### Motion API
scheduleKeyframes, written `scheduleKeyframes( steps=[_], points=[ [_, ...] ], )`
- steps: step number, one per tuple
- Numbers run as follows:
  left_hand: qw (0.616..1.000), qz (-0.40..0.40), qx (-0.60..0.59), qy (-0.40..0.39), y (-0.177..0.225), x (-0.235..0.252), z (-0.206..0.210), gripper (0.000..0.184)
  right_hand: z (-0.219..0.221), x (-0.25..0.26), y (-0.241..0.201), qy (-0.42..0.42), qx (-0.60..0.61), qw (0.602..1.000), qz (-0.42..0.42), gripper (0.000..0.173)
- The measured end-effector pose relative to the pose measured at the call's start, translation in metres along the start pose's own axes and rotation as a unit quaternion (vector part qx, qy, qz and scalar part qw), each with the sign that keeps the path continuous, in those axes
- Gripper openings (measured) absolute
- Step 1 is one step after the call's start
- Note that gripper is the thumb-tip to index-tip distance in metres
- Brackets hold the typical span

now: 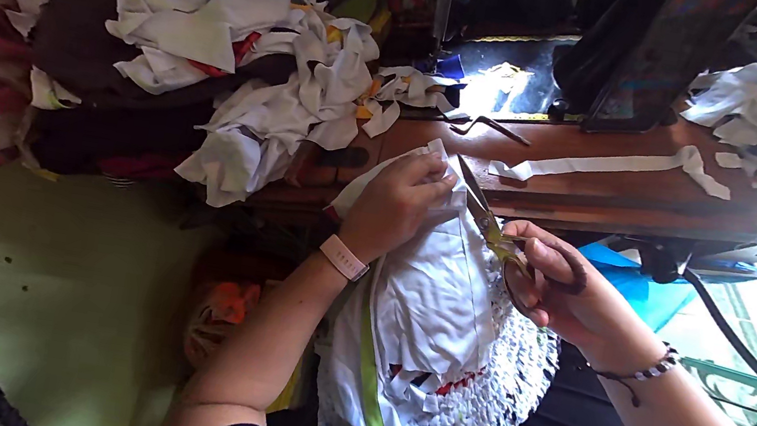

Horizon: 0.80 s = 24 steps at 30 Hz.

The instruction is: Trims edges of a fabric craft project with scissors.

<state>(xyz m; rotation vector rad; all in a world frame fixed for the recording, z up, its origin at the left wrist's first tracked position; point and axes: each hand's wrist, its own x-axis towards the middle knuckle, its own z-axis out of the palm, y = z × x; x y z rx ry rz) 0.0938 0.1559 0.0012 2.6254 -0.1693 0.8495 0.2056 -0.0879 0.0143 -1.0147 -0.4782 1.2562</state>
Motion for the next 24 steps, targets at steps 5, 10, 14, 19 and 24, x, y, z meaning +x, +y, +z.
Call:
scheduleKeyframes(
  steps=[5, 10, 14, 19, 24],
  points=[
    [1.000, -0.002, -0.003, 0.003, 0.000, 0.000, 0.000, 0.030, -0.001, 0.000, 0.001, -0.009, 0.011, 1.000, -0.004, 0.036],
    [1.000, -0.006, -0.007, 0.011, 0.000, 0.001, 0.002, 0.029, 0.000, 0.001, 0.000, 0.006, 0.005, 1.000, -0.011, 0.031],
    [1.000, -0.016, -0.006, 0.008, 0.003, 0.000, 0.002, 0.030, 0.003, 0.004, -0.003, 0.021, -0.013, 1.000, -0.009, 0.033],
    [1.000, -0.013, -0.018, 0.009, 0.002, -0.001, 0.002, 0.030, 0.011, 0.012, -0.012, 0.044, -0.058, 0.997, 0.006, 0.035],
    [1.000, -0.010, -0.021, 0.011, 0.000, -0.001, 0.003, 0.030, 0.014, 0.019, -0.019, 0.053, -0.081, 0.995, 0.007, 0.028]
  ],
)
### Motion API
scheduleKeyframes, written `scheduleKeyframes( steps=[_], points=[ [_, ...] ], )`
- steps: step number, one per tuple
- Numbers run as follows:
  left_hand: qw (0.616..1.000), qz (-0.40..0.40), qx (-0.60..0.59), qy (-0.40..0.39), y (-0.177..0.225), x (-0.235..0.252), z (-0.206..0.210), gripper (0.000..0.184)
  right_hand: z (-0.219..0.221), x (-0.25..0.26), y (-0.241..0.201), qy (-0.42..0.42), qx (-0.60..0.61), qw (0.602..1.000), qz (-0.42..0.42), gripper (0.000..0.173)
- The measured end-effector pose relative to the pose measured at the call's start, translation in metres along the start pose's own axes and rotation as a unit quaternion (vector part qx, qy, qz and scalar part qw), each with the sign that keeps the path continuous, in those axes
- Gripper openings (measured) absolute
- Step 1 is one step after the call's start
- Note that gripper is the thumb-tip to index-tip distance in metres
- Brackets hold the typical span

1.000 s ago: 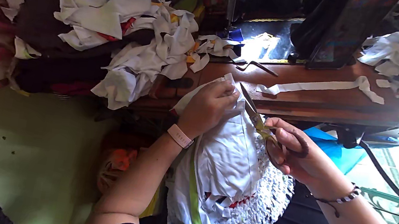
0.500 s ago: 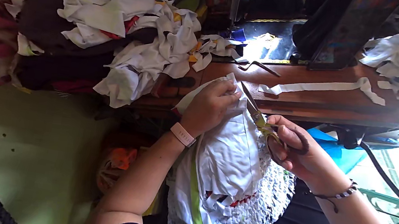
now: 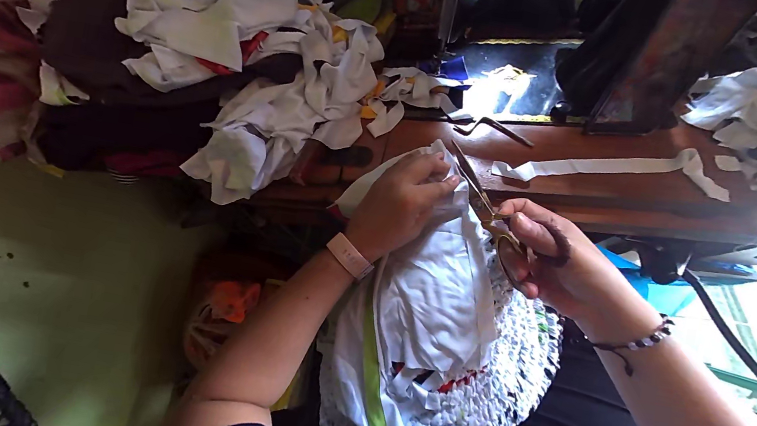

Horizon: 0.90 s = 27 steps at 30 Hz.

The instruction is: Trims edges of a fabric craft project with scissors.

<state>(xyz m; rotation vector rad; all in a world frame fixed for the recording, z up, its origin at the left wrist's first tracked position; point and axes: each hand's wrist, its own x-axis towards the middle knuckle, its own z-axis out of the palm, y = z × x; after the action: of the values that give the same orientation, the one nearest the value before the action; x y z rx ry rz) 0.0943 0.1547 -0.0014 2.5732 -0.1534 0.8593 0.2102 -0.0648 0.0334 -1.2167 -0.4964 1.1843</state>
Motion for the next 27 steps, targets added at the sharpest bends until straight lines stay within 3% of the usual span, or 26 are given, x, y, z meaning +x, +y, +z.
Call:
scheduleKeyframes(
  steps=[9, 15, 21, 27],
  points=[
    [1.000, 0.003, -0.009, 0.003, -0.001, 0.000, -0.001, 0.030, 0.002, 0.007, -0.006, 0.009, -0.018, 1.000, -0.011, 0.012],
    [1.000, 0.002, -0.011, 0.006, -0.002, 0.000, 0.001, 0.031, 0.008, 0.015, -0.015, 0.021, -0.053, 0.998, -0.005, 0.024],
    [1.000, 0.013, -0.009, 0.005, -0.003, 0.000, 0.001, 0.030, 0.017, 0.026, -0.025, 0.055, -0.090, 0.993, -0.049, 0.019],
    [0.996, -0.043, 0.055, -0.059, -0.012, 0.019, -0.014, 0.025, 0.008, 0.017, -0.039, 0.089, -0.226, 0.966, -0.093, 0.048]
  ],
)
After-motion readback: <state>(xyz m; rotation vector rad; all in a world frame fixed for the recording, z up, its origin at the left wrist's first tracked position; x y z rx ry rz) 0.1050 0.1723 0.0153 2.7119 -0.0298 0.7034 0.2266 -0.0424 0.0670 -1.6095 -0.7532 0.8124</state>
